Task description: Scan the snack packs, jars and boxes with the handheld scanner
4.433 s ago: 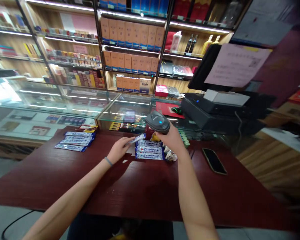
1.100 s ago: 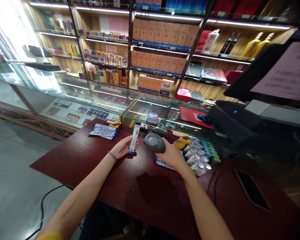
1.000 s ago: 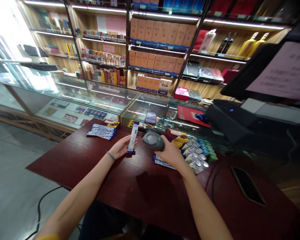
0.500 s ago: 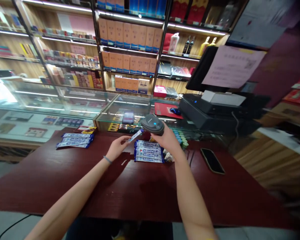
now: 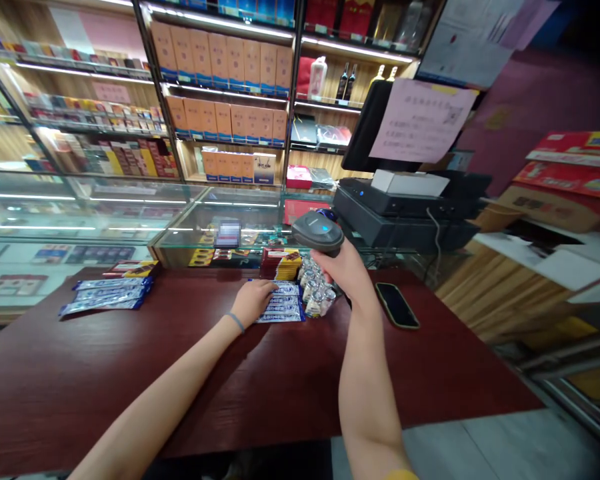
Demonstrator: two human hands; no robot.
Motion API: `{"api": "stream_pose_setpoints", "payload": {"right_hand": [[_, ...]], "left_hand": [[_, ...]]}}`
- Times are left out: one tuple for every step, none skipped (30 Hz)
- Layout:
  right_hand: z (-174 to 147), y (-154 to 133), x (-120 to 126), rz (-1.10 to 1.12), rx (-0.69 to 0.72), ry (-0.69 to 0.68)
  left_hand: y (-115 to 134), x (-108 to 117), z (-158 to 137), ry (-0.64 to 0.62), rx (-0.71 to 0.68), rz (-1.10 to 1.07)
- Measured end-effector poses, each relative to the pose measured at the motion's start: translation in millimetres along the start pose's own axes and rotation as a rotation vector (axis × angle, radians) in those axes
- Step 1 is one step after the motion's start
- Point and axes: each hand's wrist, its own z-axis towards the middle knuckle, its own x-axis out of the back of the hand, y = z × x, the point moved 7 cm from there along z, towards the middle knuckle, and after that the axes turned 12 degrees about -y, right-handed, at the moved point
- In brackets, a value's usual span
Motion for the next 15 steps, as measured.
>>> {"api": "stream_pose_setpoints", "payload": {"right_hand": [[-2, 2, 4, 0.024, -0.015, 0.007], [-3, 3, 8, 0.044, -0.026, 0.016], [-4, 4, 11, 0.061, -0.034, 0.027], [-5, 5, 14, 0.077, -0.041, 0.038], [-6, 6, 16, 0.095, -0.046, 0.047], [-6, 6, 18, 0.114, -0.051, 0.051], [-6, 7, 18, 0.13, -0.051, 0.052], [-6, 7, 18, 0.138, -0.045, 0.053], [-6, 7, 18, 0.14, -0.039, 0.055], [-6, 7, 18, 0.138, -0.035, 0.056], [-5, 8, 17, 0.137, -0.034, 0.054], [-5, 9, 17, 0.136, -0.035, 0.053], [-4, 10, 15, 0.136, -0.036, 0.051], [-4, 10, 14, 0.136, -0.035, 0.048], [-4, 10, 13, 0.135, -0.032, 0.044]], "left_hand": [[0, -1, 1, -0.002, 0.004, 0.007], [0, -3, 2, -0.005, 0.008, 0.014], [0, -4, 2, -0.008, 0.01, 0.019], [0, -5, 2, -0.012, 0.011, 0.025], [0, -6, 2, -0.016, 0.011, 0.034], [0, -7, 1, -0.02, 0.012, 0.049], [0, -8, 1, -0.023, 0.014, 0.066], [0, -9, 1, -0.023, 0.016, 0.084], [0, -10, 0, -0.02, 0.018, 0.099], [0, -10, 0, -0.014, 0.018, 0.108], [1, -10, 0, -0.007, 0.017, 0.112], [1, -10, -1, 0.0, 0.014, 0.111], [1, -9, -1, 0.009, 0.01, 0.108], [0, -7, -2, 0.019, 0.006, 0.104], [-1, -4, -3, 0.035, 0.003, 0.101]]}}
